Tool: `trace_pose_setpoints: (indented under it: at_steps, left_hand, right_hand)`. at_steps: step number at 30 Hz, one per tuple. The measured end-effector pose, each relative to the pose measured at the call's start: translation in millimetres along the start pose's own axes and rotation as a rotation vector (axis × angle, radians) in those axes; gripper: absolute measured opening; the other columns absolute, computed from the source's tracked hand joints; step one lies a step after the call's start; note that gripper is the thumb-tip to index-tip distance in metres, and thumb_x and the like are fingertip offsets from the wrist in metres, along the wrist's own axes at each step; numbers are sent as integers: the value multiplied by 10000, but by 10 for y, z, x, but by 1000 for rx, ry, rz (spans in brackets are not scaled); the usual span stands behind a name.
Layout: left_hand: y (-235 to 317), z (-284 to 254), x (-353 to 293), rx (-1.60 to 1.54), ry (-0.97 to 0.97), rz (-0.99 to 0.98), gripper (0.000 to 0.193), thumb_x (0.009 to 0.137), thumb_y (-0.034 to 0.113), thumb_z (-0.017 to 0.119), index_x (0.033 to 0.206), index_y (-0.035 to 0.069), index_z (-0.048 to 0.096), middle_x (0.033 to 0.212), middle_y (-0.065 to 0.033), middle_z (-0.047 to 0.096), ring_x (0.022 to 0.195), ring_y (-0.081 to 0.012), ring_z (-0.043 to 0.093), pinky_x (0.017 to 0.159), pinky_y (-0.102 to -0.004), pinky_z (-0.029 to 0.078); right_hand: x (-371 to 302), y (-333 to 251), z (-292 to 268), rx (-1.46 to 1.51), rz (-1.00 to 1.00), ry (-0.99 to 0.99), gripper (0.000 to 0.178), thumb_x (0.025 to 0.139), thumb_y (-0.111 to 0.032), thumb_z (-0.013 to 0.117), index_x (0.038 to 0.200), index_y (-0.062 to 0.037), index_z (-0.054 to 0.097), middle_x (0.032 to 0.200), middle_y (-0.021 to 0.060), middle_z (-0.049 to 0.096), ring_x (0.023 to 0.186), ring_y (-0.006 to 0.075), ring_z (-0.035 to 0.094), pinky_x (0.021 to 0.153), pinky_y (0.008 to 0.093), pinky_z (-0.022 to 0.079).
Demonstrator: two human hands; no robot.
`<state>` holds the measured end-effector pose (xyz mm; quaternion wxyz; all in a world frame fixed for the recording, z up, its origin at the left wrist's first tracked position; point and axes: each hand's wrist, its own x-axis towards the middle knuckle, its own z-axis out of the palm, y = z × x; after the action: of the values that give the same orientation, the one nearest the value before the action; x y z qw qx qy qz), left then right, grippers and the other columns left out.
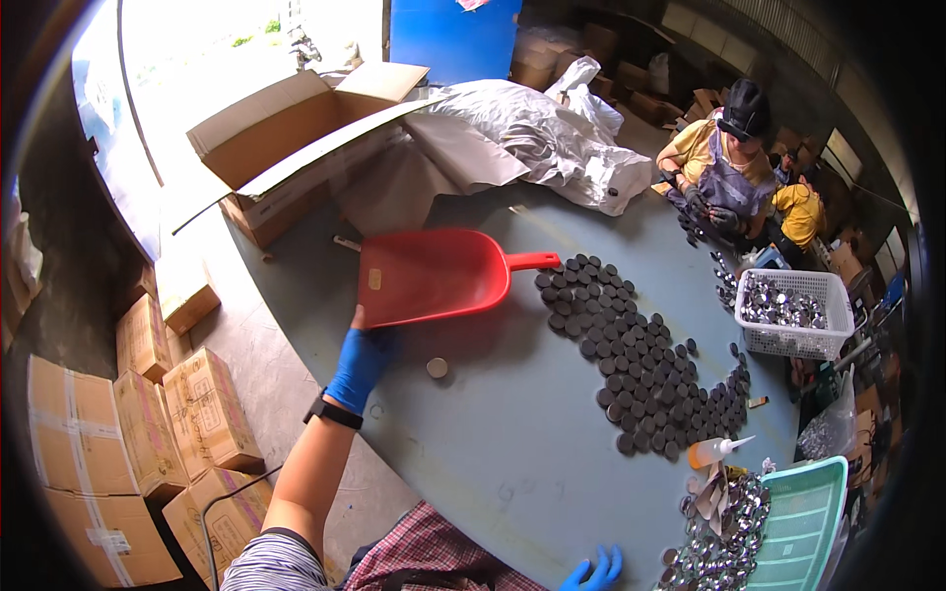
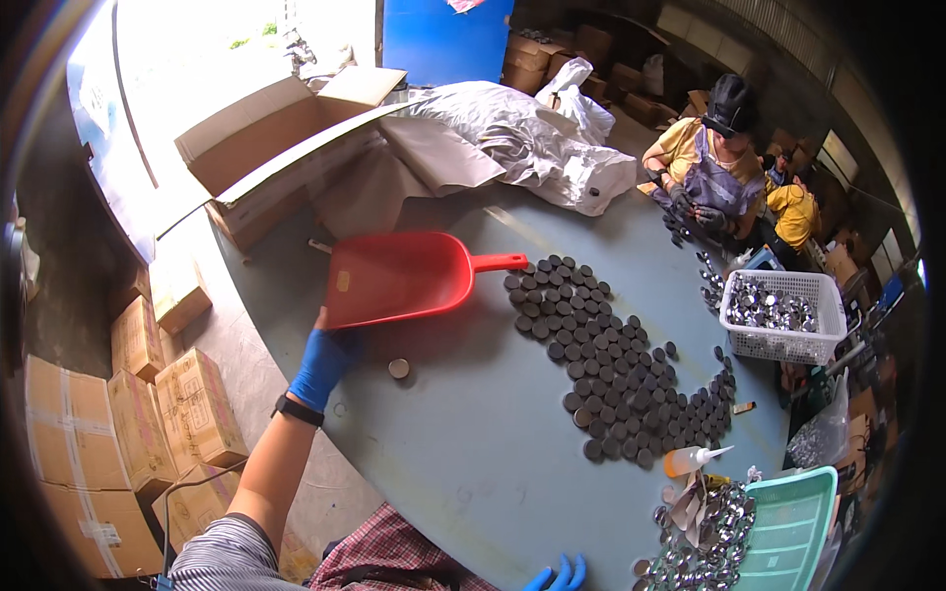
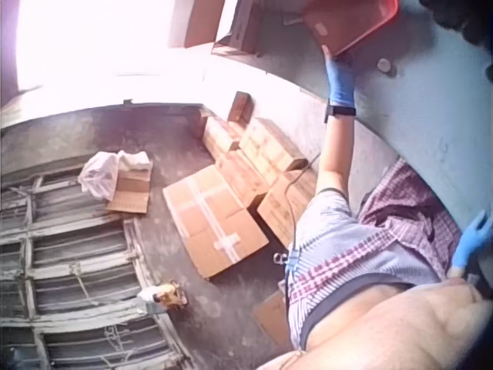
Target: Glueing and assembling small metal caps with plastic components.
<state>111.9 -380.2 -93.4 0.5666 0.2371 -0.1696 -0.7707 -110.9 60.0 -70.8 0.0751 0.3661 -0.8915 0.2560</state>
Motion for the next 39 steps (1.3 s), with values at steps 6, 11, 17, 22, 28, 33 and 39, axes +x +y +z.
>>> trace_pose_setpoints:
  at_steps: [6, 11, 17, 22, 28, 33, 39]
  left_hand:
    - [121, -135, 149, 557, -66, 71, 391, 913, 201, 459, 1216, -43, 496, 1136, -165, 597, 1004, -245, 612, 881, -350, 487]
    - [-476, 446, -245, 369, -114, -196, 352, 890, 148, 458, 1172, -56, 510, 1118, -139, 602, 971, -233, 617, 872, -348, 488]
    - [-1003, 1178, 446, 149, -431, -105, 451, 910, 190, 511, 1301, -22, 438, 1322, -110, 496, 1236, -233, 463, 1101, -406, 337]
    - [-818, 1996, 1771, 11, -516, 140, 546, 976, 331, 458, 1342, -65, 368, 1399, -152, 415, 1300, -253, 392, 1121, -360, 289]
    - [-1286, 1564, 1585, 375, -459, -71, 545, 934, 356, 559, 1352, 38, 414, 1280, -91, 519, 1192, -213, 509, 1028, -375, 382]
    - [-1083, 1481, 97, 733, -663, -210, 522, 936, 349, 547, 1289, -32, 491, 1214, -140, 570, 1118, -233, 557, 995, -357, 413]
    - [-805, 1050, -836, 876, -636, -334, 436, 978, 267, 483, 1275, -52, 507, 1190, -149, 600, 1105, -232, 576, 1008, -348, 405]
  right_hand:
    - [11, 54, 52, -47, -25, 18, 205, 914, -132, 536, 1051, -4, 617, 1217, 208, 539, 1095, 381, 520, 919, 451, 421]
    - [51, 20, 21, 45, -28, 54, 165, 913, -113, 535, 1002, -27, 643, 1136, 167, 595, 1019, 353, 564, 878, 447, 436]
    - [171, -38, -49, -99, -35, 4, 129, 902, -94, 545, 966, -50, 648, 1108, 138, 604, 1011, 329, 562, 874, 445, 431]
    - [208, -61, -63, -31, -13, -25, 124, 889, -91, 550, 965, -63, 643, 1095, 122, 607, 1011, 323, 558, 874, 446, 430]
    - [102, 198, 58, -16, -71, 13, 137, 872, -81, 547, 970, -37, 633, 1080, 134, 609, 1007, 331, 554, 880, 447, 427]
    - [107, 158, 40, 18, -38, 35, 136, 855, -98, 561, 956, -35, 627, 1062, 142, 610, 997, 339, 553, 885, 451, 427]
    - [56, 153, -14, -1, -51, 53, 137, 850, -107, 560, 950, -40, 625, 1063, 145, 605, 997, 342, 552, 883, 447, 435]
